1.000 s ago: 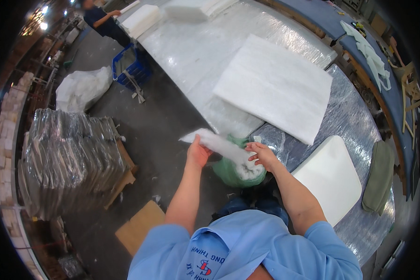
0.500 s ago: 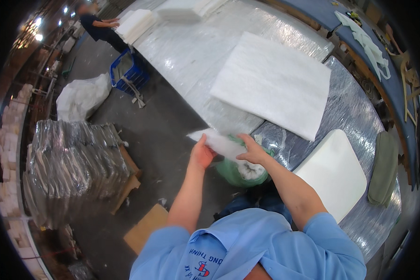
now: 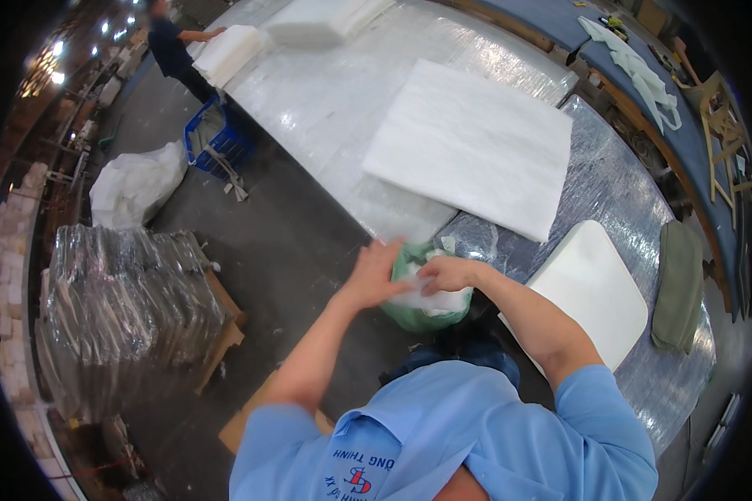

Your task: The person repeatedly picks up white foam sheets, places them on a table, and wraps them with a translucent sheet. They smooth the wrapping and stack the finished items. The process is repeated multiple times throughout the clip.

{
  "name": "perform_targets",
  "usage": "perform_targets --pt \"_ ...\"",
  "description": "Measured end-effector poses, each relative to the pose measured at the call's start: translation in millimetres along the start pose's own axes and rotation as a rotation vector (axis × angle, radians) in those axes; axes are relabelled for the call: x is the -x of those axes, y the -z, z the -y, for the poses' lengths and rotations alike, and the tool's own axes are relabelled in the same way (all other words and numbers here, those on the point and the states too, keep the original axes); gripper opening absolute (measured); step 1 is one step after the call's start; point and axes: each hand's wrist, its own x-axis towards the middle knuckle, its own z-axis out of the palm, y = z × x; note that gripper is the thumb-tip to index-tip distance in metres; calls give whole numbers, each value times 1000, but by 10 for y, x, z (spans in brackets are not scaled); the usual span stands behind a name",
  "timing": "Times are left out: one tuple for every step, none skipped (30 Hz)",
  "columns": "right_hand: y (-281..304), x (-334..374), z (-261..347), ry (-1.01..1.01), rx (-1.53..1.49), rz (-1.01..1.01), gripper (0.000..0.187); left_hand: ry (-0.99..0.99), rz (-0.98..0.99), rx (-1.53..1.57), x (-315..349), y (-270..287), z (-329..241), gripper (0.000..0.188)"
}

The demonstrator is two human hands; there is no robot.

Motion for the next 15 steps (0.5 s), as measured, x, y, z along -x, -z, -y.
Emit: perform_targets --pt "17 32 58 -7 54 19 46 117 233 280 -83 -26 -90 81" --pt "25 77 106 -15 106 36 49 231 469 559 -156 -32 -153 71" --pt "14 119 127 1 151 10 50 207 487 526 -138 -108 -144 62" --pt "-14 136 153 25 203 -12 51 191 496 490 -75 -234 -74 55" --pt "-43 162 132 37 246 -38 51 166 516 460 -59 -333 -46 47" --pt "-70 207 59 3 292 -66 50 198 540 472 -105 -369 -103 44" --pt "-99 238 -5 -29 340 -92 48 233 562 483 -139 -399 -158 40" --pt "-133 266 -65 -60 389 -115 47 270 584 493 -168 -425 -211 37" --pt "-166 271 -89 -79 401 -110 46 256 570 476 -175 -445 -237 38" --pt "-204 275 -111 -99 414 -103 45 243 555 460 -169 -472 -274 38" --pt "-236 278 -134 -118 427 -97 44 230 539 445 -162 -500 -310 38" --pt "-264 280 -198 -113 426 -114 43 224 524 408 -170 -541 -355 38" --pt "-287 276 -260 -109 427 -131 41 217 509 372 -180 -585 -402 37" --pt "-311 291 -329 -106 427 -149 40 208 494 338 -198 -631 -448 36" --pt "-355 271 -282 -94 448 -139 38 205 524 379 -134 -689 -400 36"
